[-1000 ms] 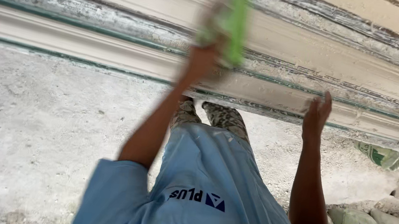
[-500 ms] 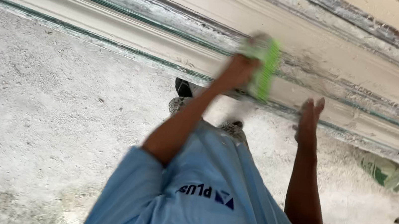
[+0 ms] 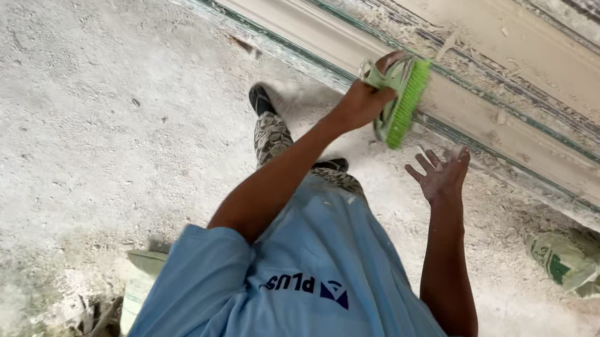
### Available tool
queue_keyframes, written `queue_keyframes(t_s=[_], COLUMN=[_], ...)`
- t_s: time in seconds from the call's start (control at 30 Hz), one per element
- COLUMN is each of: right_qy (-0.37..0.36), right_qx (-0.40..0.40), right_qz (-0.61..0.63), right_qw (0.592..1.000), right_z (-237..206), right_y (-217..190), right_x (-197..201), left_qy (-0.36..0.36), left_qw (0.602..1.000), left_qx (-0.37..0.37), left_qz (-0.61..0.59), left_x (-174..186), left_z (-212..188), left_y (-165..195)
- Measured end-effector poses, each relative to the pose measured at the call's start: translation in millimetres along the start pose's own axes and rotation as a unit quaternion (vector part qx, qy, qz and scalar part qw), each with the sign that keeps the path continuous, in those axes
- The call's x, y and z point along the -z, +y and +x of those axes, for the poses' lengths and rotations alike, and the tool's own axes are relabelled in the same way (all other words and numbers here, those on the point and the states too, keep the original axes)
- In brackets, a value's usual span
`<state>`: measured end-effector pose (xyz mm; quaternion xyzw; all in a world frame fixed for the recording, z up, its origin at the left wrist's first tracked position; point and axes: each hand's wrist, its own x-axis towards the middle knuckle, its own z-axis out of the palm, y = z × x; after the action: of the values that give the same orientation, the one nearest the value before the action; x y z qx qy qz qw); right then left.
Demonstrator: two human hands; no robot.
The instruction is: The person scrapes dried plaster residue off long decorative molding strips laid on a rack, using a small hand scraper along the grooves. They then brush the strips with a green hand brush, carry the cleaned moldings, and lean them against a storage rack with other plaster ornaments.
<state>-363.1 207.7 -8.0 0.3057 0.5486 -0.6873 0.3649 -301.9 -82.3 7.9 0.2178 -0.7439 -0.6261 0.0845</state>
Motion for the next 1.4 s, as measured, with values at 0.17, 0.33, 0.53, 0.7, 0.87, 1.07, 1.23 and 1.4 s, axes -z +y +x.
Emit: queue_keyframes(t_s=[0.17,0.33,0.53,0.7,0.87,1.07,1.23,1.4], right_qy=[-0.049,-0.001,-0.007,0.010,-0.007,-0.007,0.108,0.169], right_qx=[0.073,0.027,0.015,0.119,0.159,0.182,0.232,0.288], right_qz=[-0.115,-0.076,0.002,-0.070,-0.189,-0.084,-0.186,-0.341], right_qw=[0.989,0.997,1.000,0.990,0.969,0.980,0.949,0.879], right_z=[-8.8,-31.6,-12.3,-16.8,-27.4,-21.2,-24.9,-18.1], right_y=[-22.5,-0.6,-13.9,-37.6,-31.7,-51.7,-67.1,-63.5], right_x=[62.9,102.3,68.0,92.8,107.4,87.2,139.0,158.1], left_qy=[0.260,0.445,-0.001,0.185,0.337,-0.171,-0.067,0.387], left_qw=[0.952,0.849,0.999,0.976,0.928,0.978,0.991,0.901], left_qx=[-0.046,0.074,0.020,-0.107,-0.056,0.016,-0.080,-0.055], left_qz=[0.151,0.274,-0.033,0.045,0.145,-0.115,-0.087,0.187], left_x=[219.8,252.1,-71.6,68.8,45.2,-250.7,-93.0,114.9], left_z=[-18.7,-47.7,-100.5,-63.1,-56.5,-86.8,-3.1,57.5], left_y=[1.9,-18.6,-30.9,-27.8,-1.7,35.1,12.8,26.4])
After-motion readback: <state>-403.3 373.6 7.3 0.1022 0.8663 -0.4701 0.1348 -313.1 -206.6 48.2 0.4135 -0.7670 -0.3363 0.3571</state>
